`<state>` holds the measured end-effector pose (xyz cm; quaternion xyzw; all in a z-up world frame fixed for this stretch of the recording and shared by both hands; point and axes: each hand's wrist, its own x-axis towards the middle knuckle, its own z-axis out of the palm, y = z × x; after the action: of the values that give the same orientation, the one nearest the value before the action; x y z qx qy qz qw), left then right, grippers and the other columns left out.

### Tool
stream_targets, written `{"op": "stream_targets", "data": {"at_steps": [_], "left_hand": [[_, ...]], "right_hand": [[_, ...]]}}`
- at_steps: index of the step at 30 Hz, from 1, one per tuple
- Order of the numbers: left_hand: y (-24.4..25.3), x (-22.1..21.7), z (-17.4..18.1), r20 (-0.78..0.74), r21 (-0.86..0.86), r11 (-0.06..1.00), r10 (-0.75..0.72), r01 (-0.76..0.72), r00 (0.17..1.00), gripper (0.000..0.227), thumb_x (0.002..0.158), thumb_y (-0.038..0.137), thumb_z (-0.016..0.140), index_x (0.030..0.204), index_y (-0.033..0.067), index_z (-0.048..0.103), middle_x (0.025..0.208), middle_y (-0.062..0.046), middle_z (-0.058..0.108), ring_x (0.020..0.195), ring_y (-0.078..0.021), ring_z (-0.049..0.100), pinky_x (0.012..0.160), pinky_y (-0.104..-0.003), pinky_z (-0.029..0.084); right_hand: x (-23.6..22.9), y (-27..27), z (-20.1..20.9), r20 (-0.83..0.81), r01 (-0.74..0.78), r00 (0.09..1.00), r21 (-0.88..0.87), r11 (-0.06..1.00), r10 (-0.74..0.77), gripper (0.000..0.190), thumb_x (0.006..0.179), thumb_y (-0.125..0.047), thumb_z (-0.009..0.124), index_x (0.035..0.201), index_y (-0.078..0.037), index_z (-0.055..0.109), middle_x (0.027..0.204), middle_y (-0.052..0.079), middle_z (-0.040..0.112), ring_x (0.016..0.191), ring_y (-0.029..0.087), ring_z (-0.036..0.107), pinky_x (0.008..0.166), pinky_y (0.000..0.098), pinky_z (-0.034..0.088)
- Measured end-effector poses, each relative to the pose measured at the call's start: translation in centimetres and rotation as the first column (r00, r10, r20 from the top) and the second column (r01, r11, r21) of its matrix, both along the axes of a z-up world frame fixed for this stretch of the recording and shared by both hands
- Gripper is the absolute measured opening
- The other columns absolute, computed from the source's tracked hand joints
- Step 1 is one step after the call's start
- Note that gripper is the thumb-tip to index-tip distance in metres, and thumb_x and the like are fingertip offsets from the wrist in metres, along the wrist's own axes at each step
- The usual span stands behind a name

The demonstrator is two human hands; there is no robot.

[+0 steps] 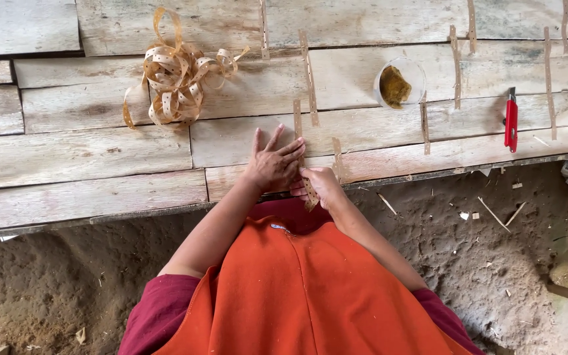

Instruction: The person is filling gaps between wooden planks by inserting thin wood strips coated with an adhesive substance.

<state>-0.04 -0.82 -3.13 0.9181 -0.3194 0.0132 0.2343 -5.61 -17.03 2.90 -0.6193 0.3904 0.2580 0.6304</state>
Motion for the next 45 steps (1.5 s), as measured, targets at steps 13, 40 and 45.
{"op": "stream_targets", "data": {"at_steps": [13,40,45], "left_hand": [[-1.8,-0.2,-0.7,-0.228,-0.005,0.99,0.135,-0.14,0.964,0.048,0.092,0.056,0.063,0.139,0.0435,0.059,0.149,0.027,0.051,0.158,-0.0213,0.015,0.114,-0.081,-0.005],[-1.2,-0.3,1.0,-0.15,0.12,0.99,0.096,-0.078,0.984,0.053,0.092,0.047,0.063,0.145,0.0419,0.054,0.155,0.025,0.045,0.158,-0.0275,0.013,0.109,-0.089,0.002],[-0.7,0.1,0.8,-0.277,0.024,0.999,0.035,-0.029,0.96,0.097,0.079,0.057,0.072,0.162,0.0349,0.027,0.165,0.015,0.033,0.159,-0.0309,0.008,0.114,-0.082,-0.006]], "right_hand": [[0.1,-0.4,-2.1,-0.007,-0.087,0.996,-0.02,0.996,0.087,0.033,0.091,-0.032,0.063,0.101,-0.001,0.068,0.082,0.023,0.075,0.067,0.035,0.077,0.059,0.0497,0.062],[3.2,-1.1,3.9,0.097,-0.226,0.867,-0.797,0.56,0.488,0.037,0.103,-0.046,0.049,0.105,-0.015,0.07,0.091,0.024,0.075,0.094,0.048,0.071,0.086,0.0605,0.054],[4.8,-2.6,2.2,0.079,-0.217,0.747,-0.91,0.354,0.661,0.057,0.085,-0.042,0.081,0.121,-0.01,0.052,0.145,0.024,0.052,0.141,0.044,0.042,0.116,0.0706,0.03]]}}
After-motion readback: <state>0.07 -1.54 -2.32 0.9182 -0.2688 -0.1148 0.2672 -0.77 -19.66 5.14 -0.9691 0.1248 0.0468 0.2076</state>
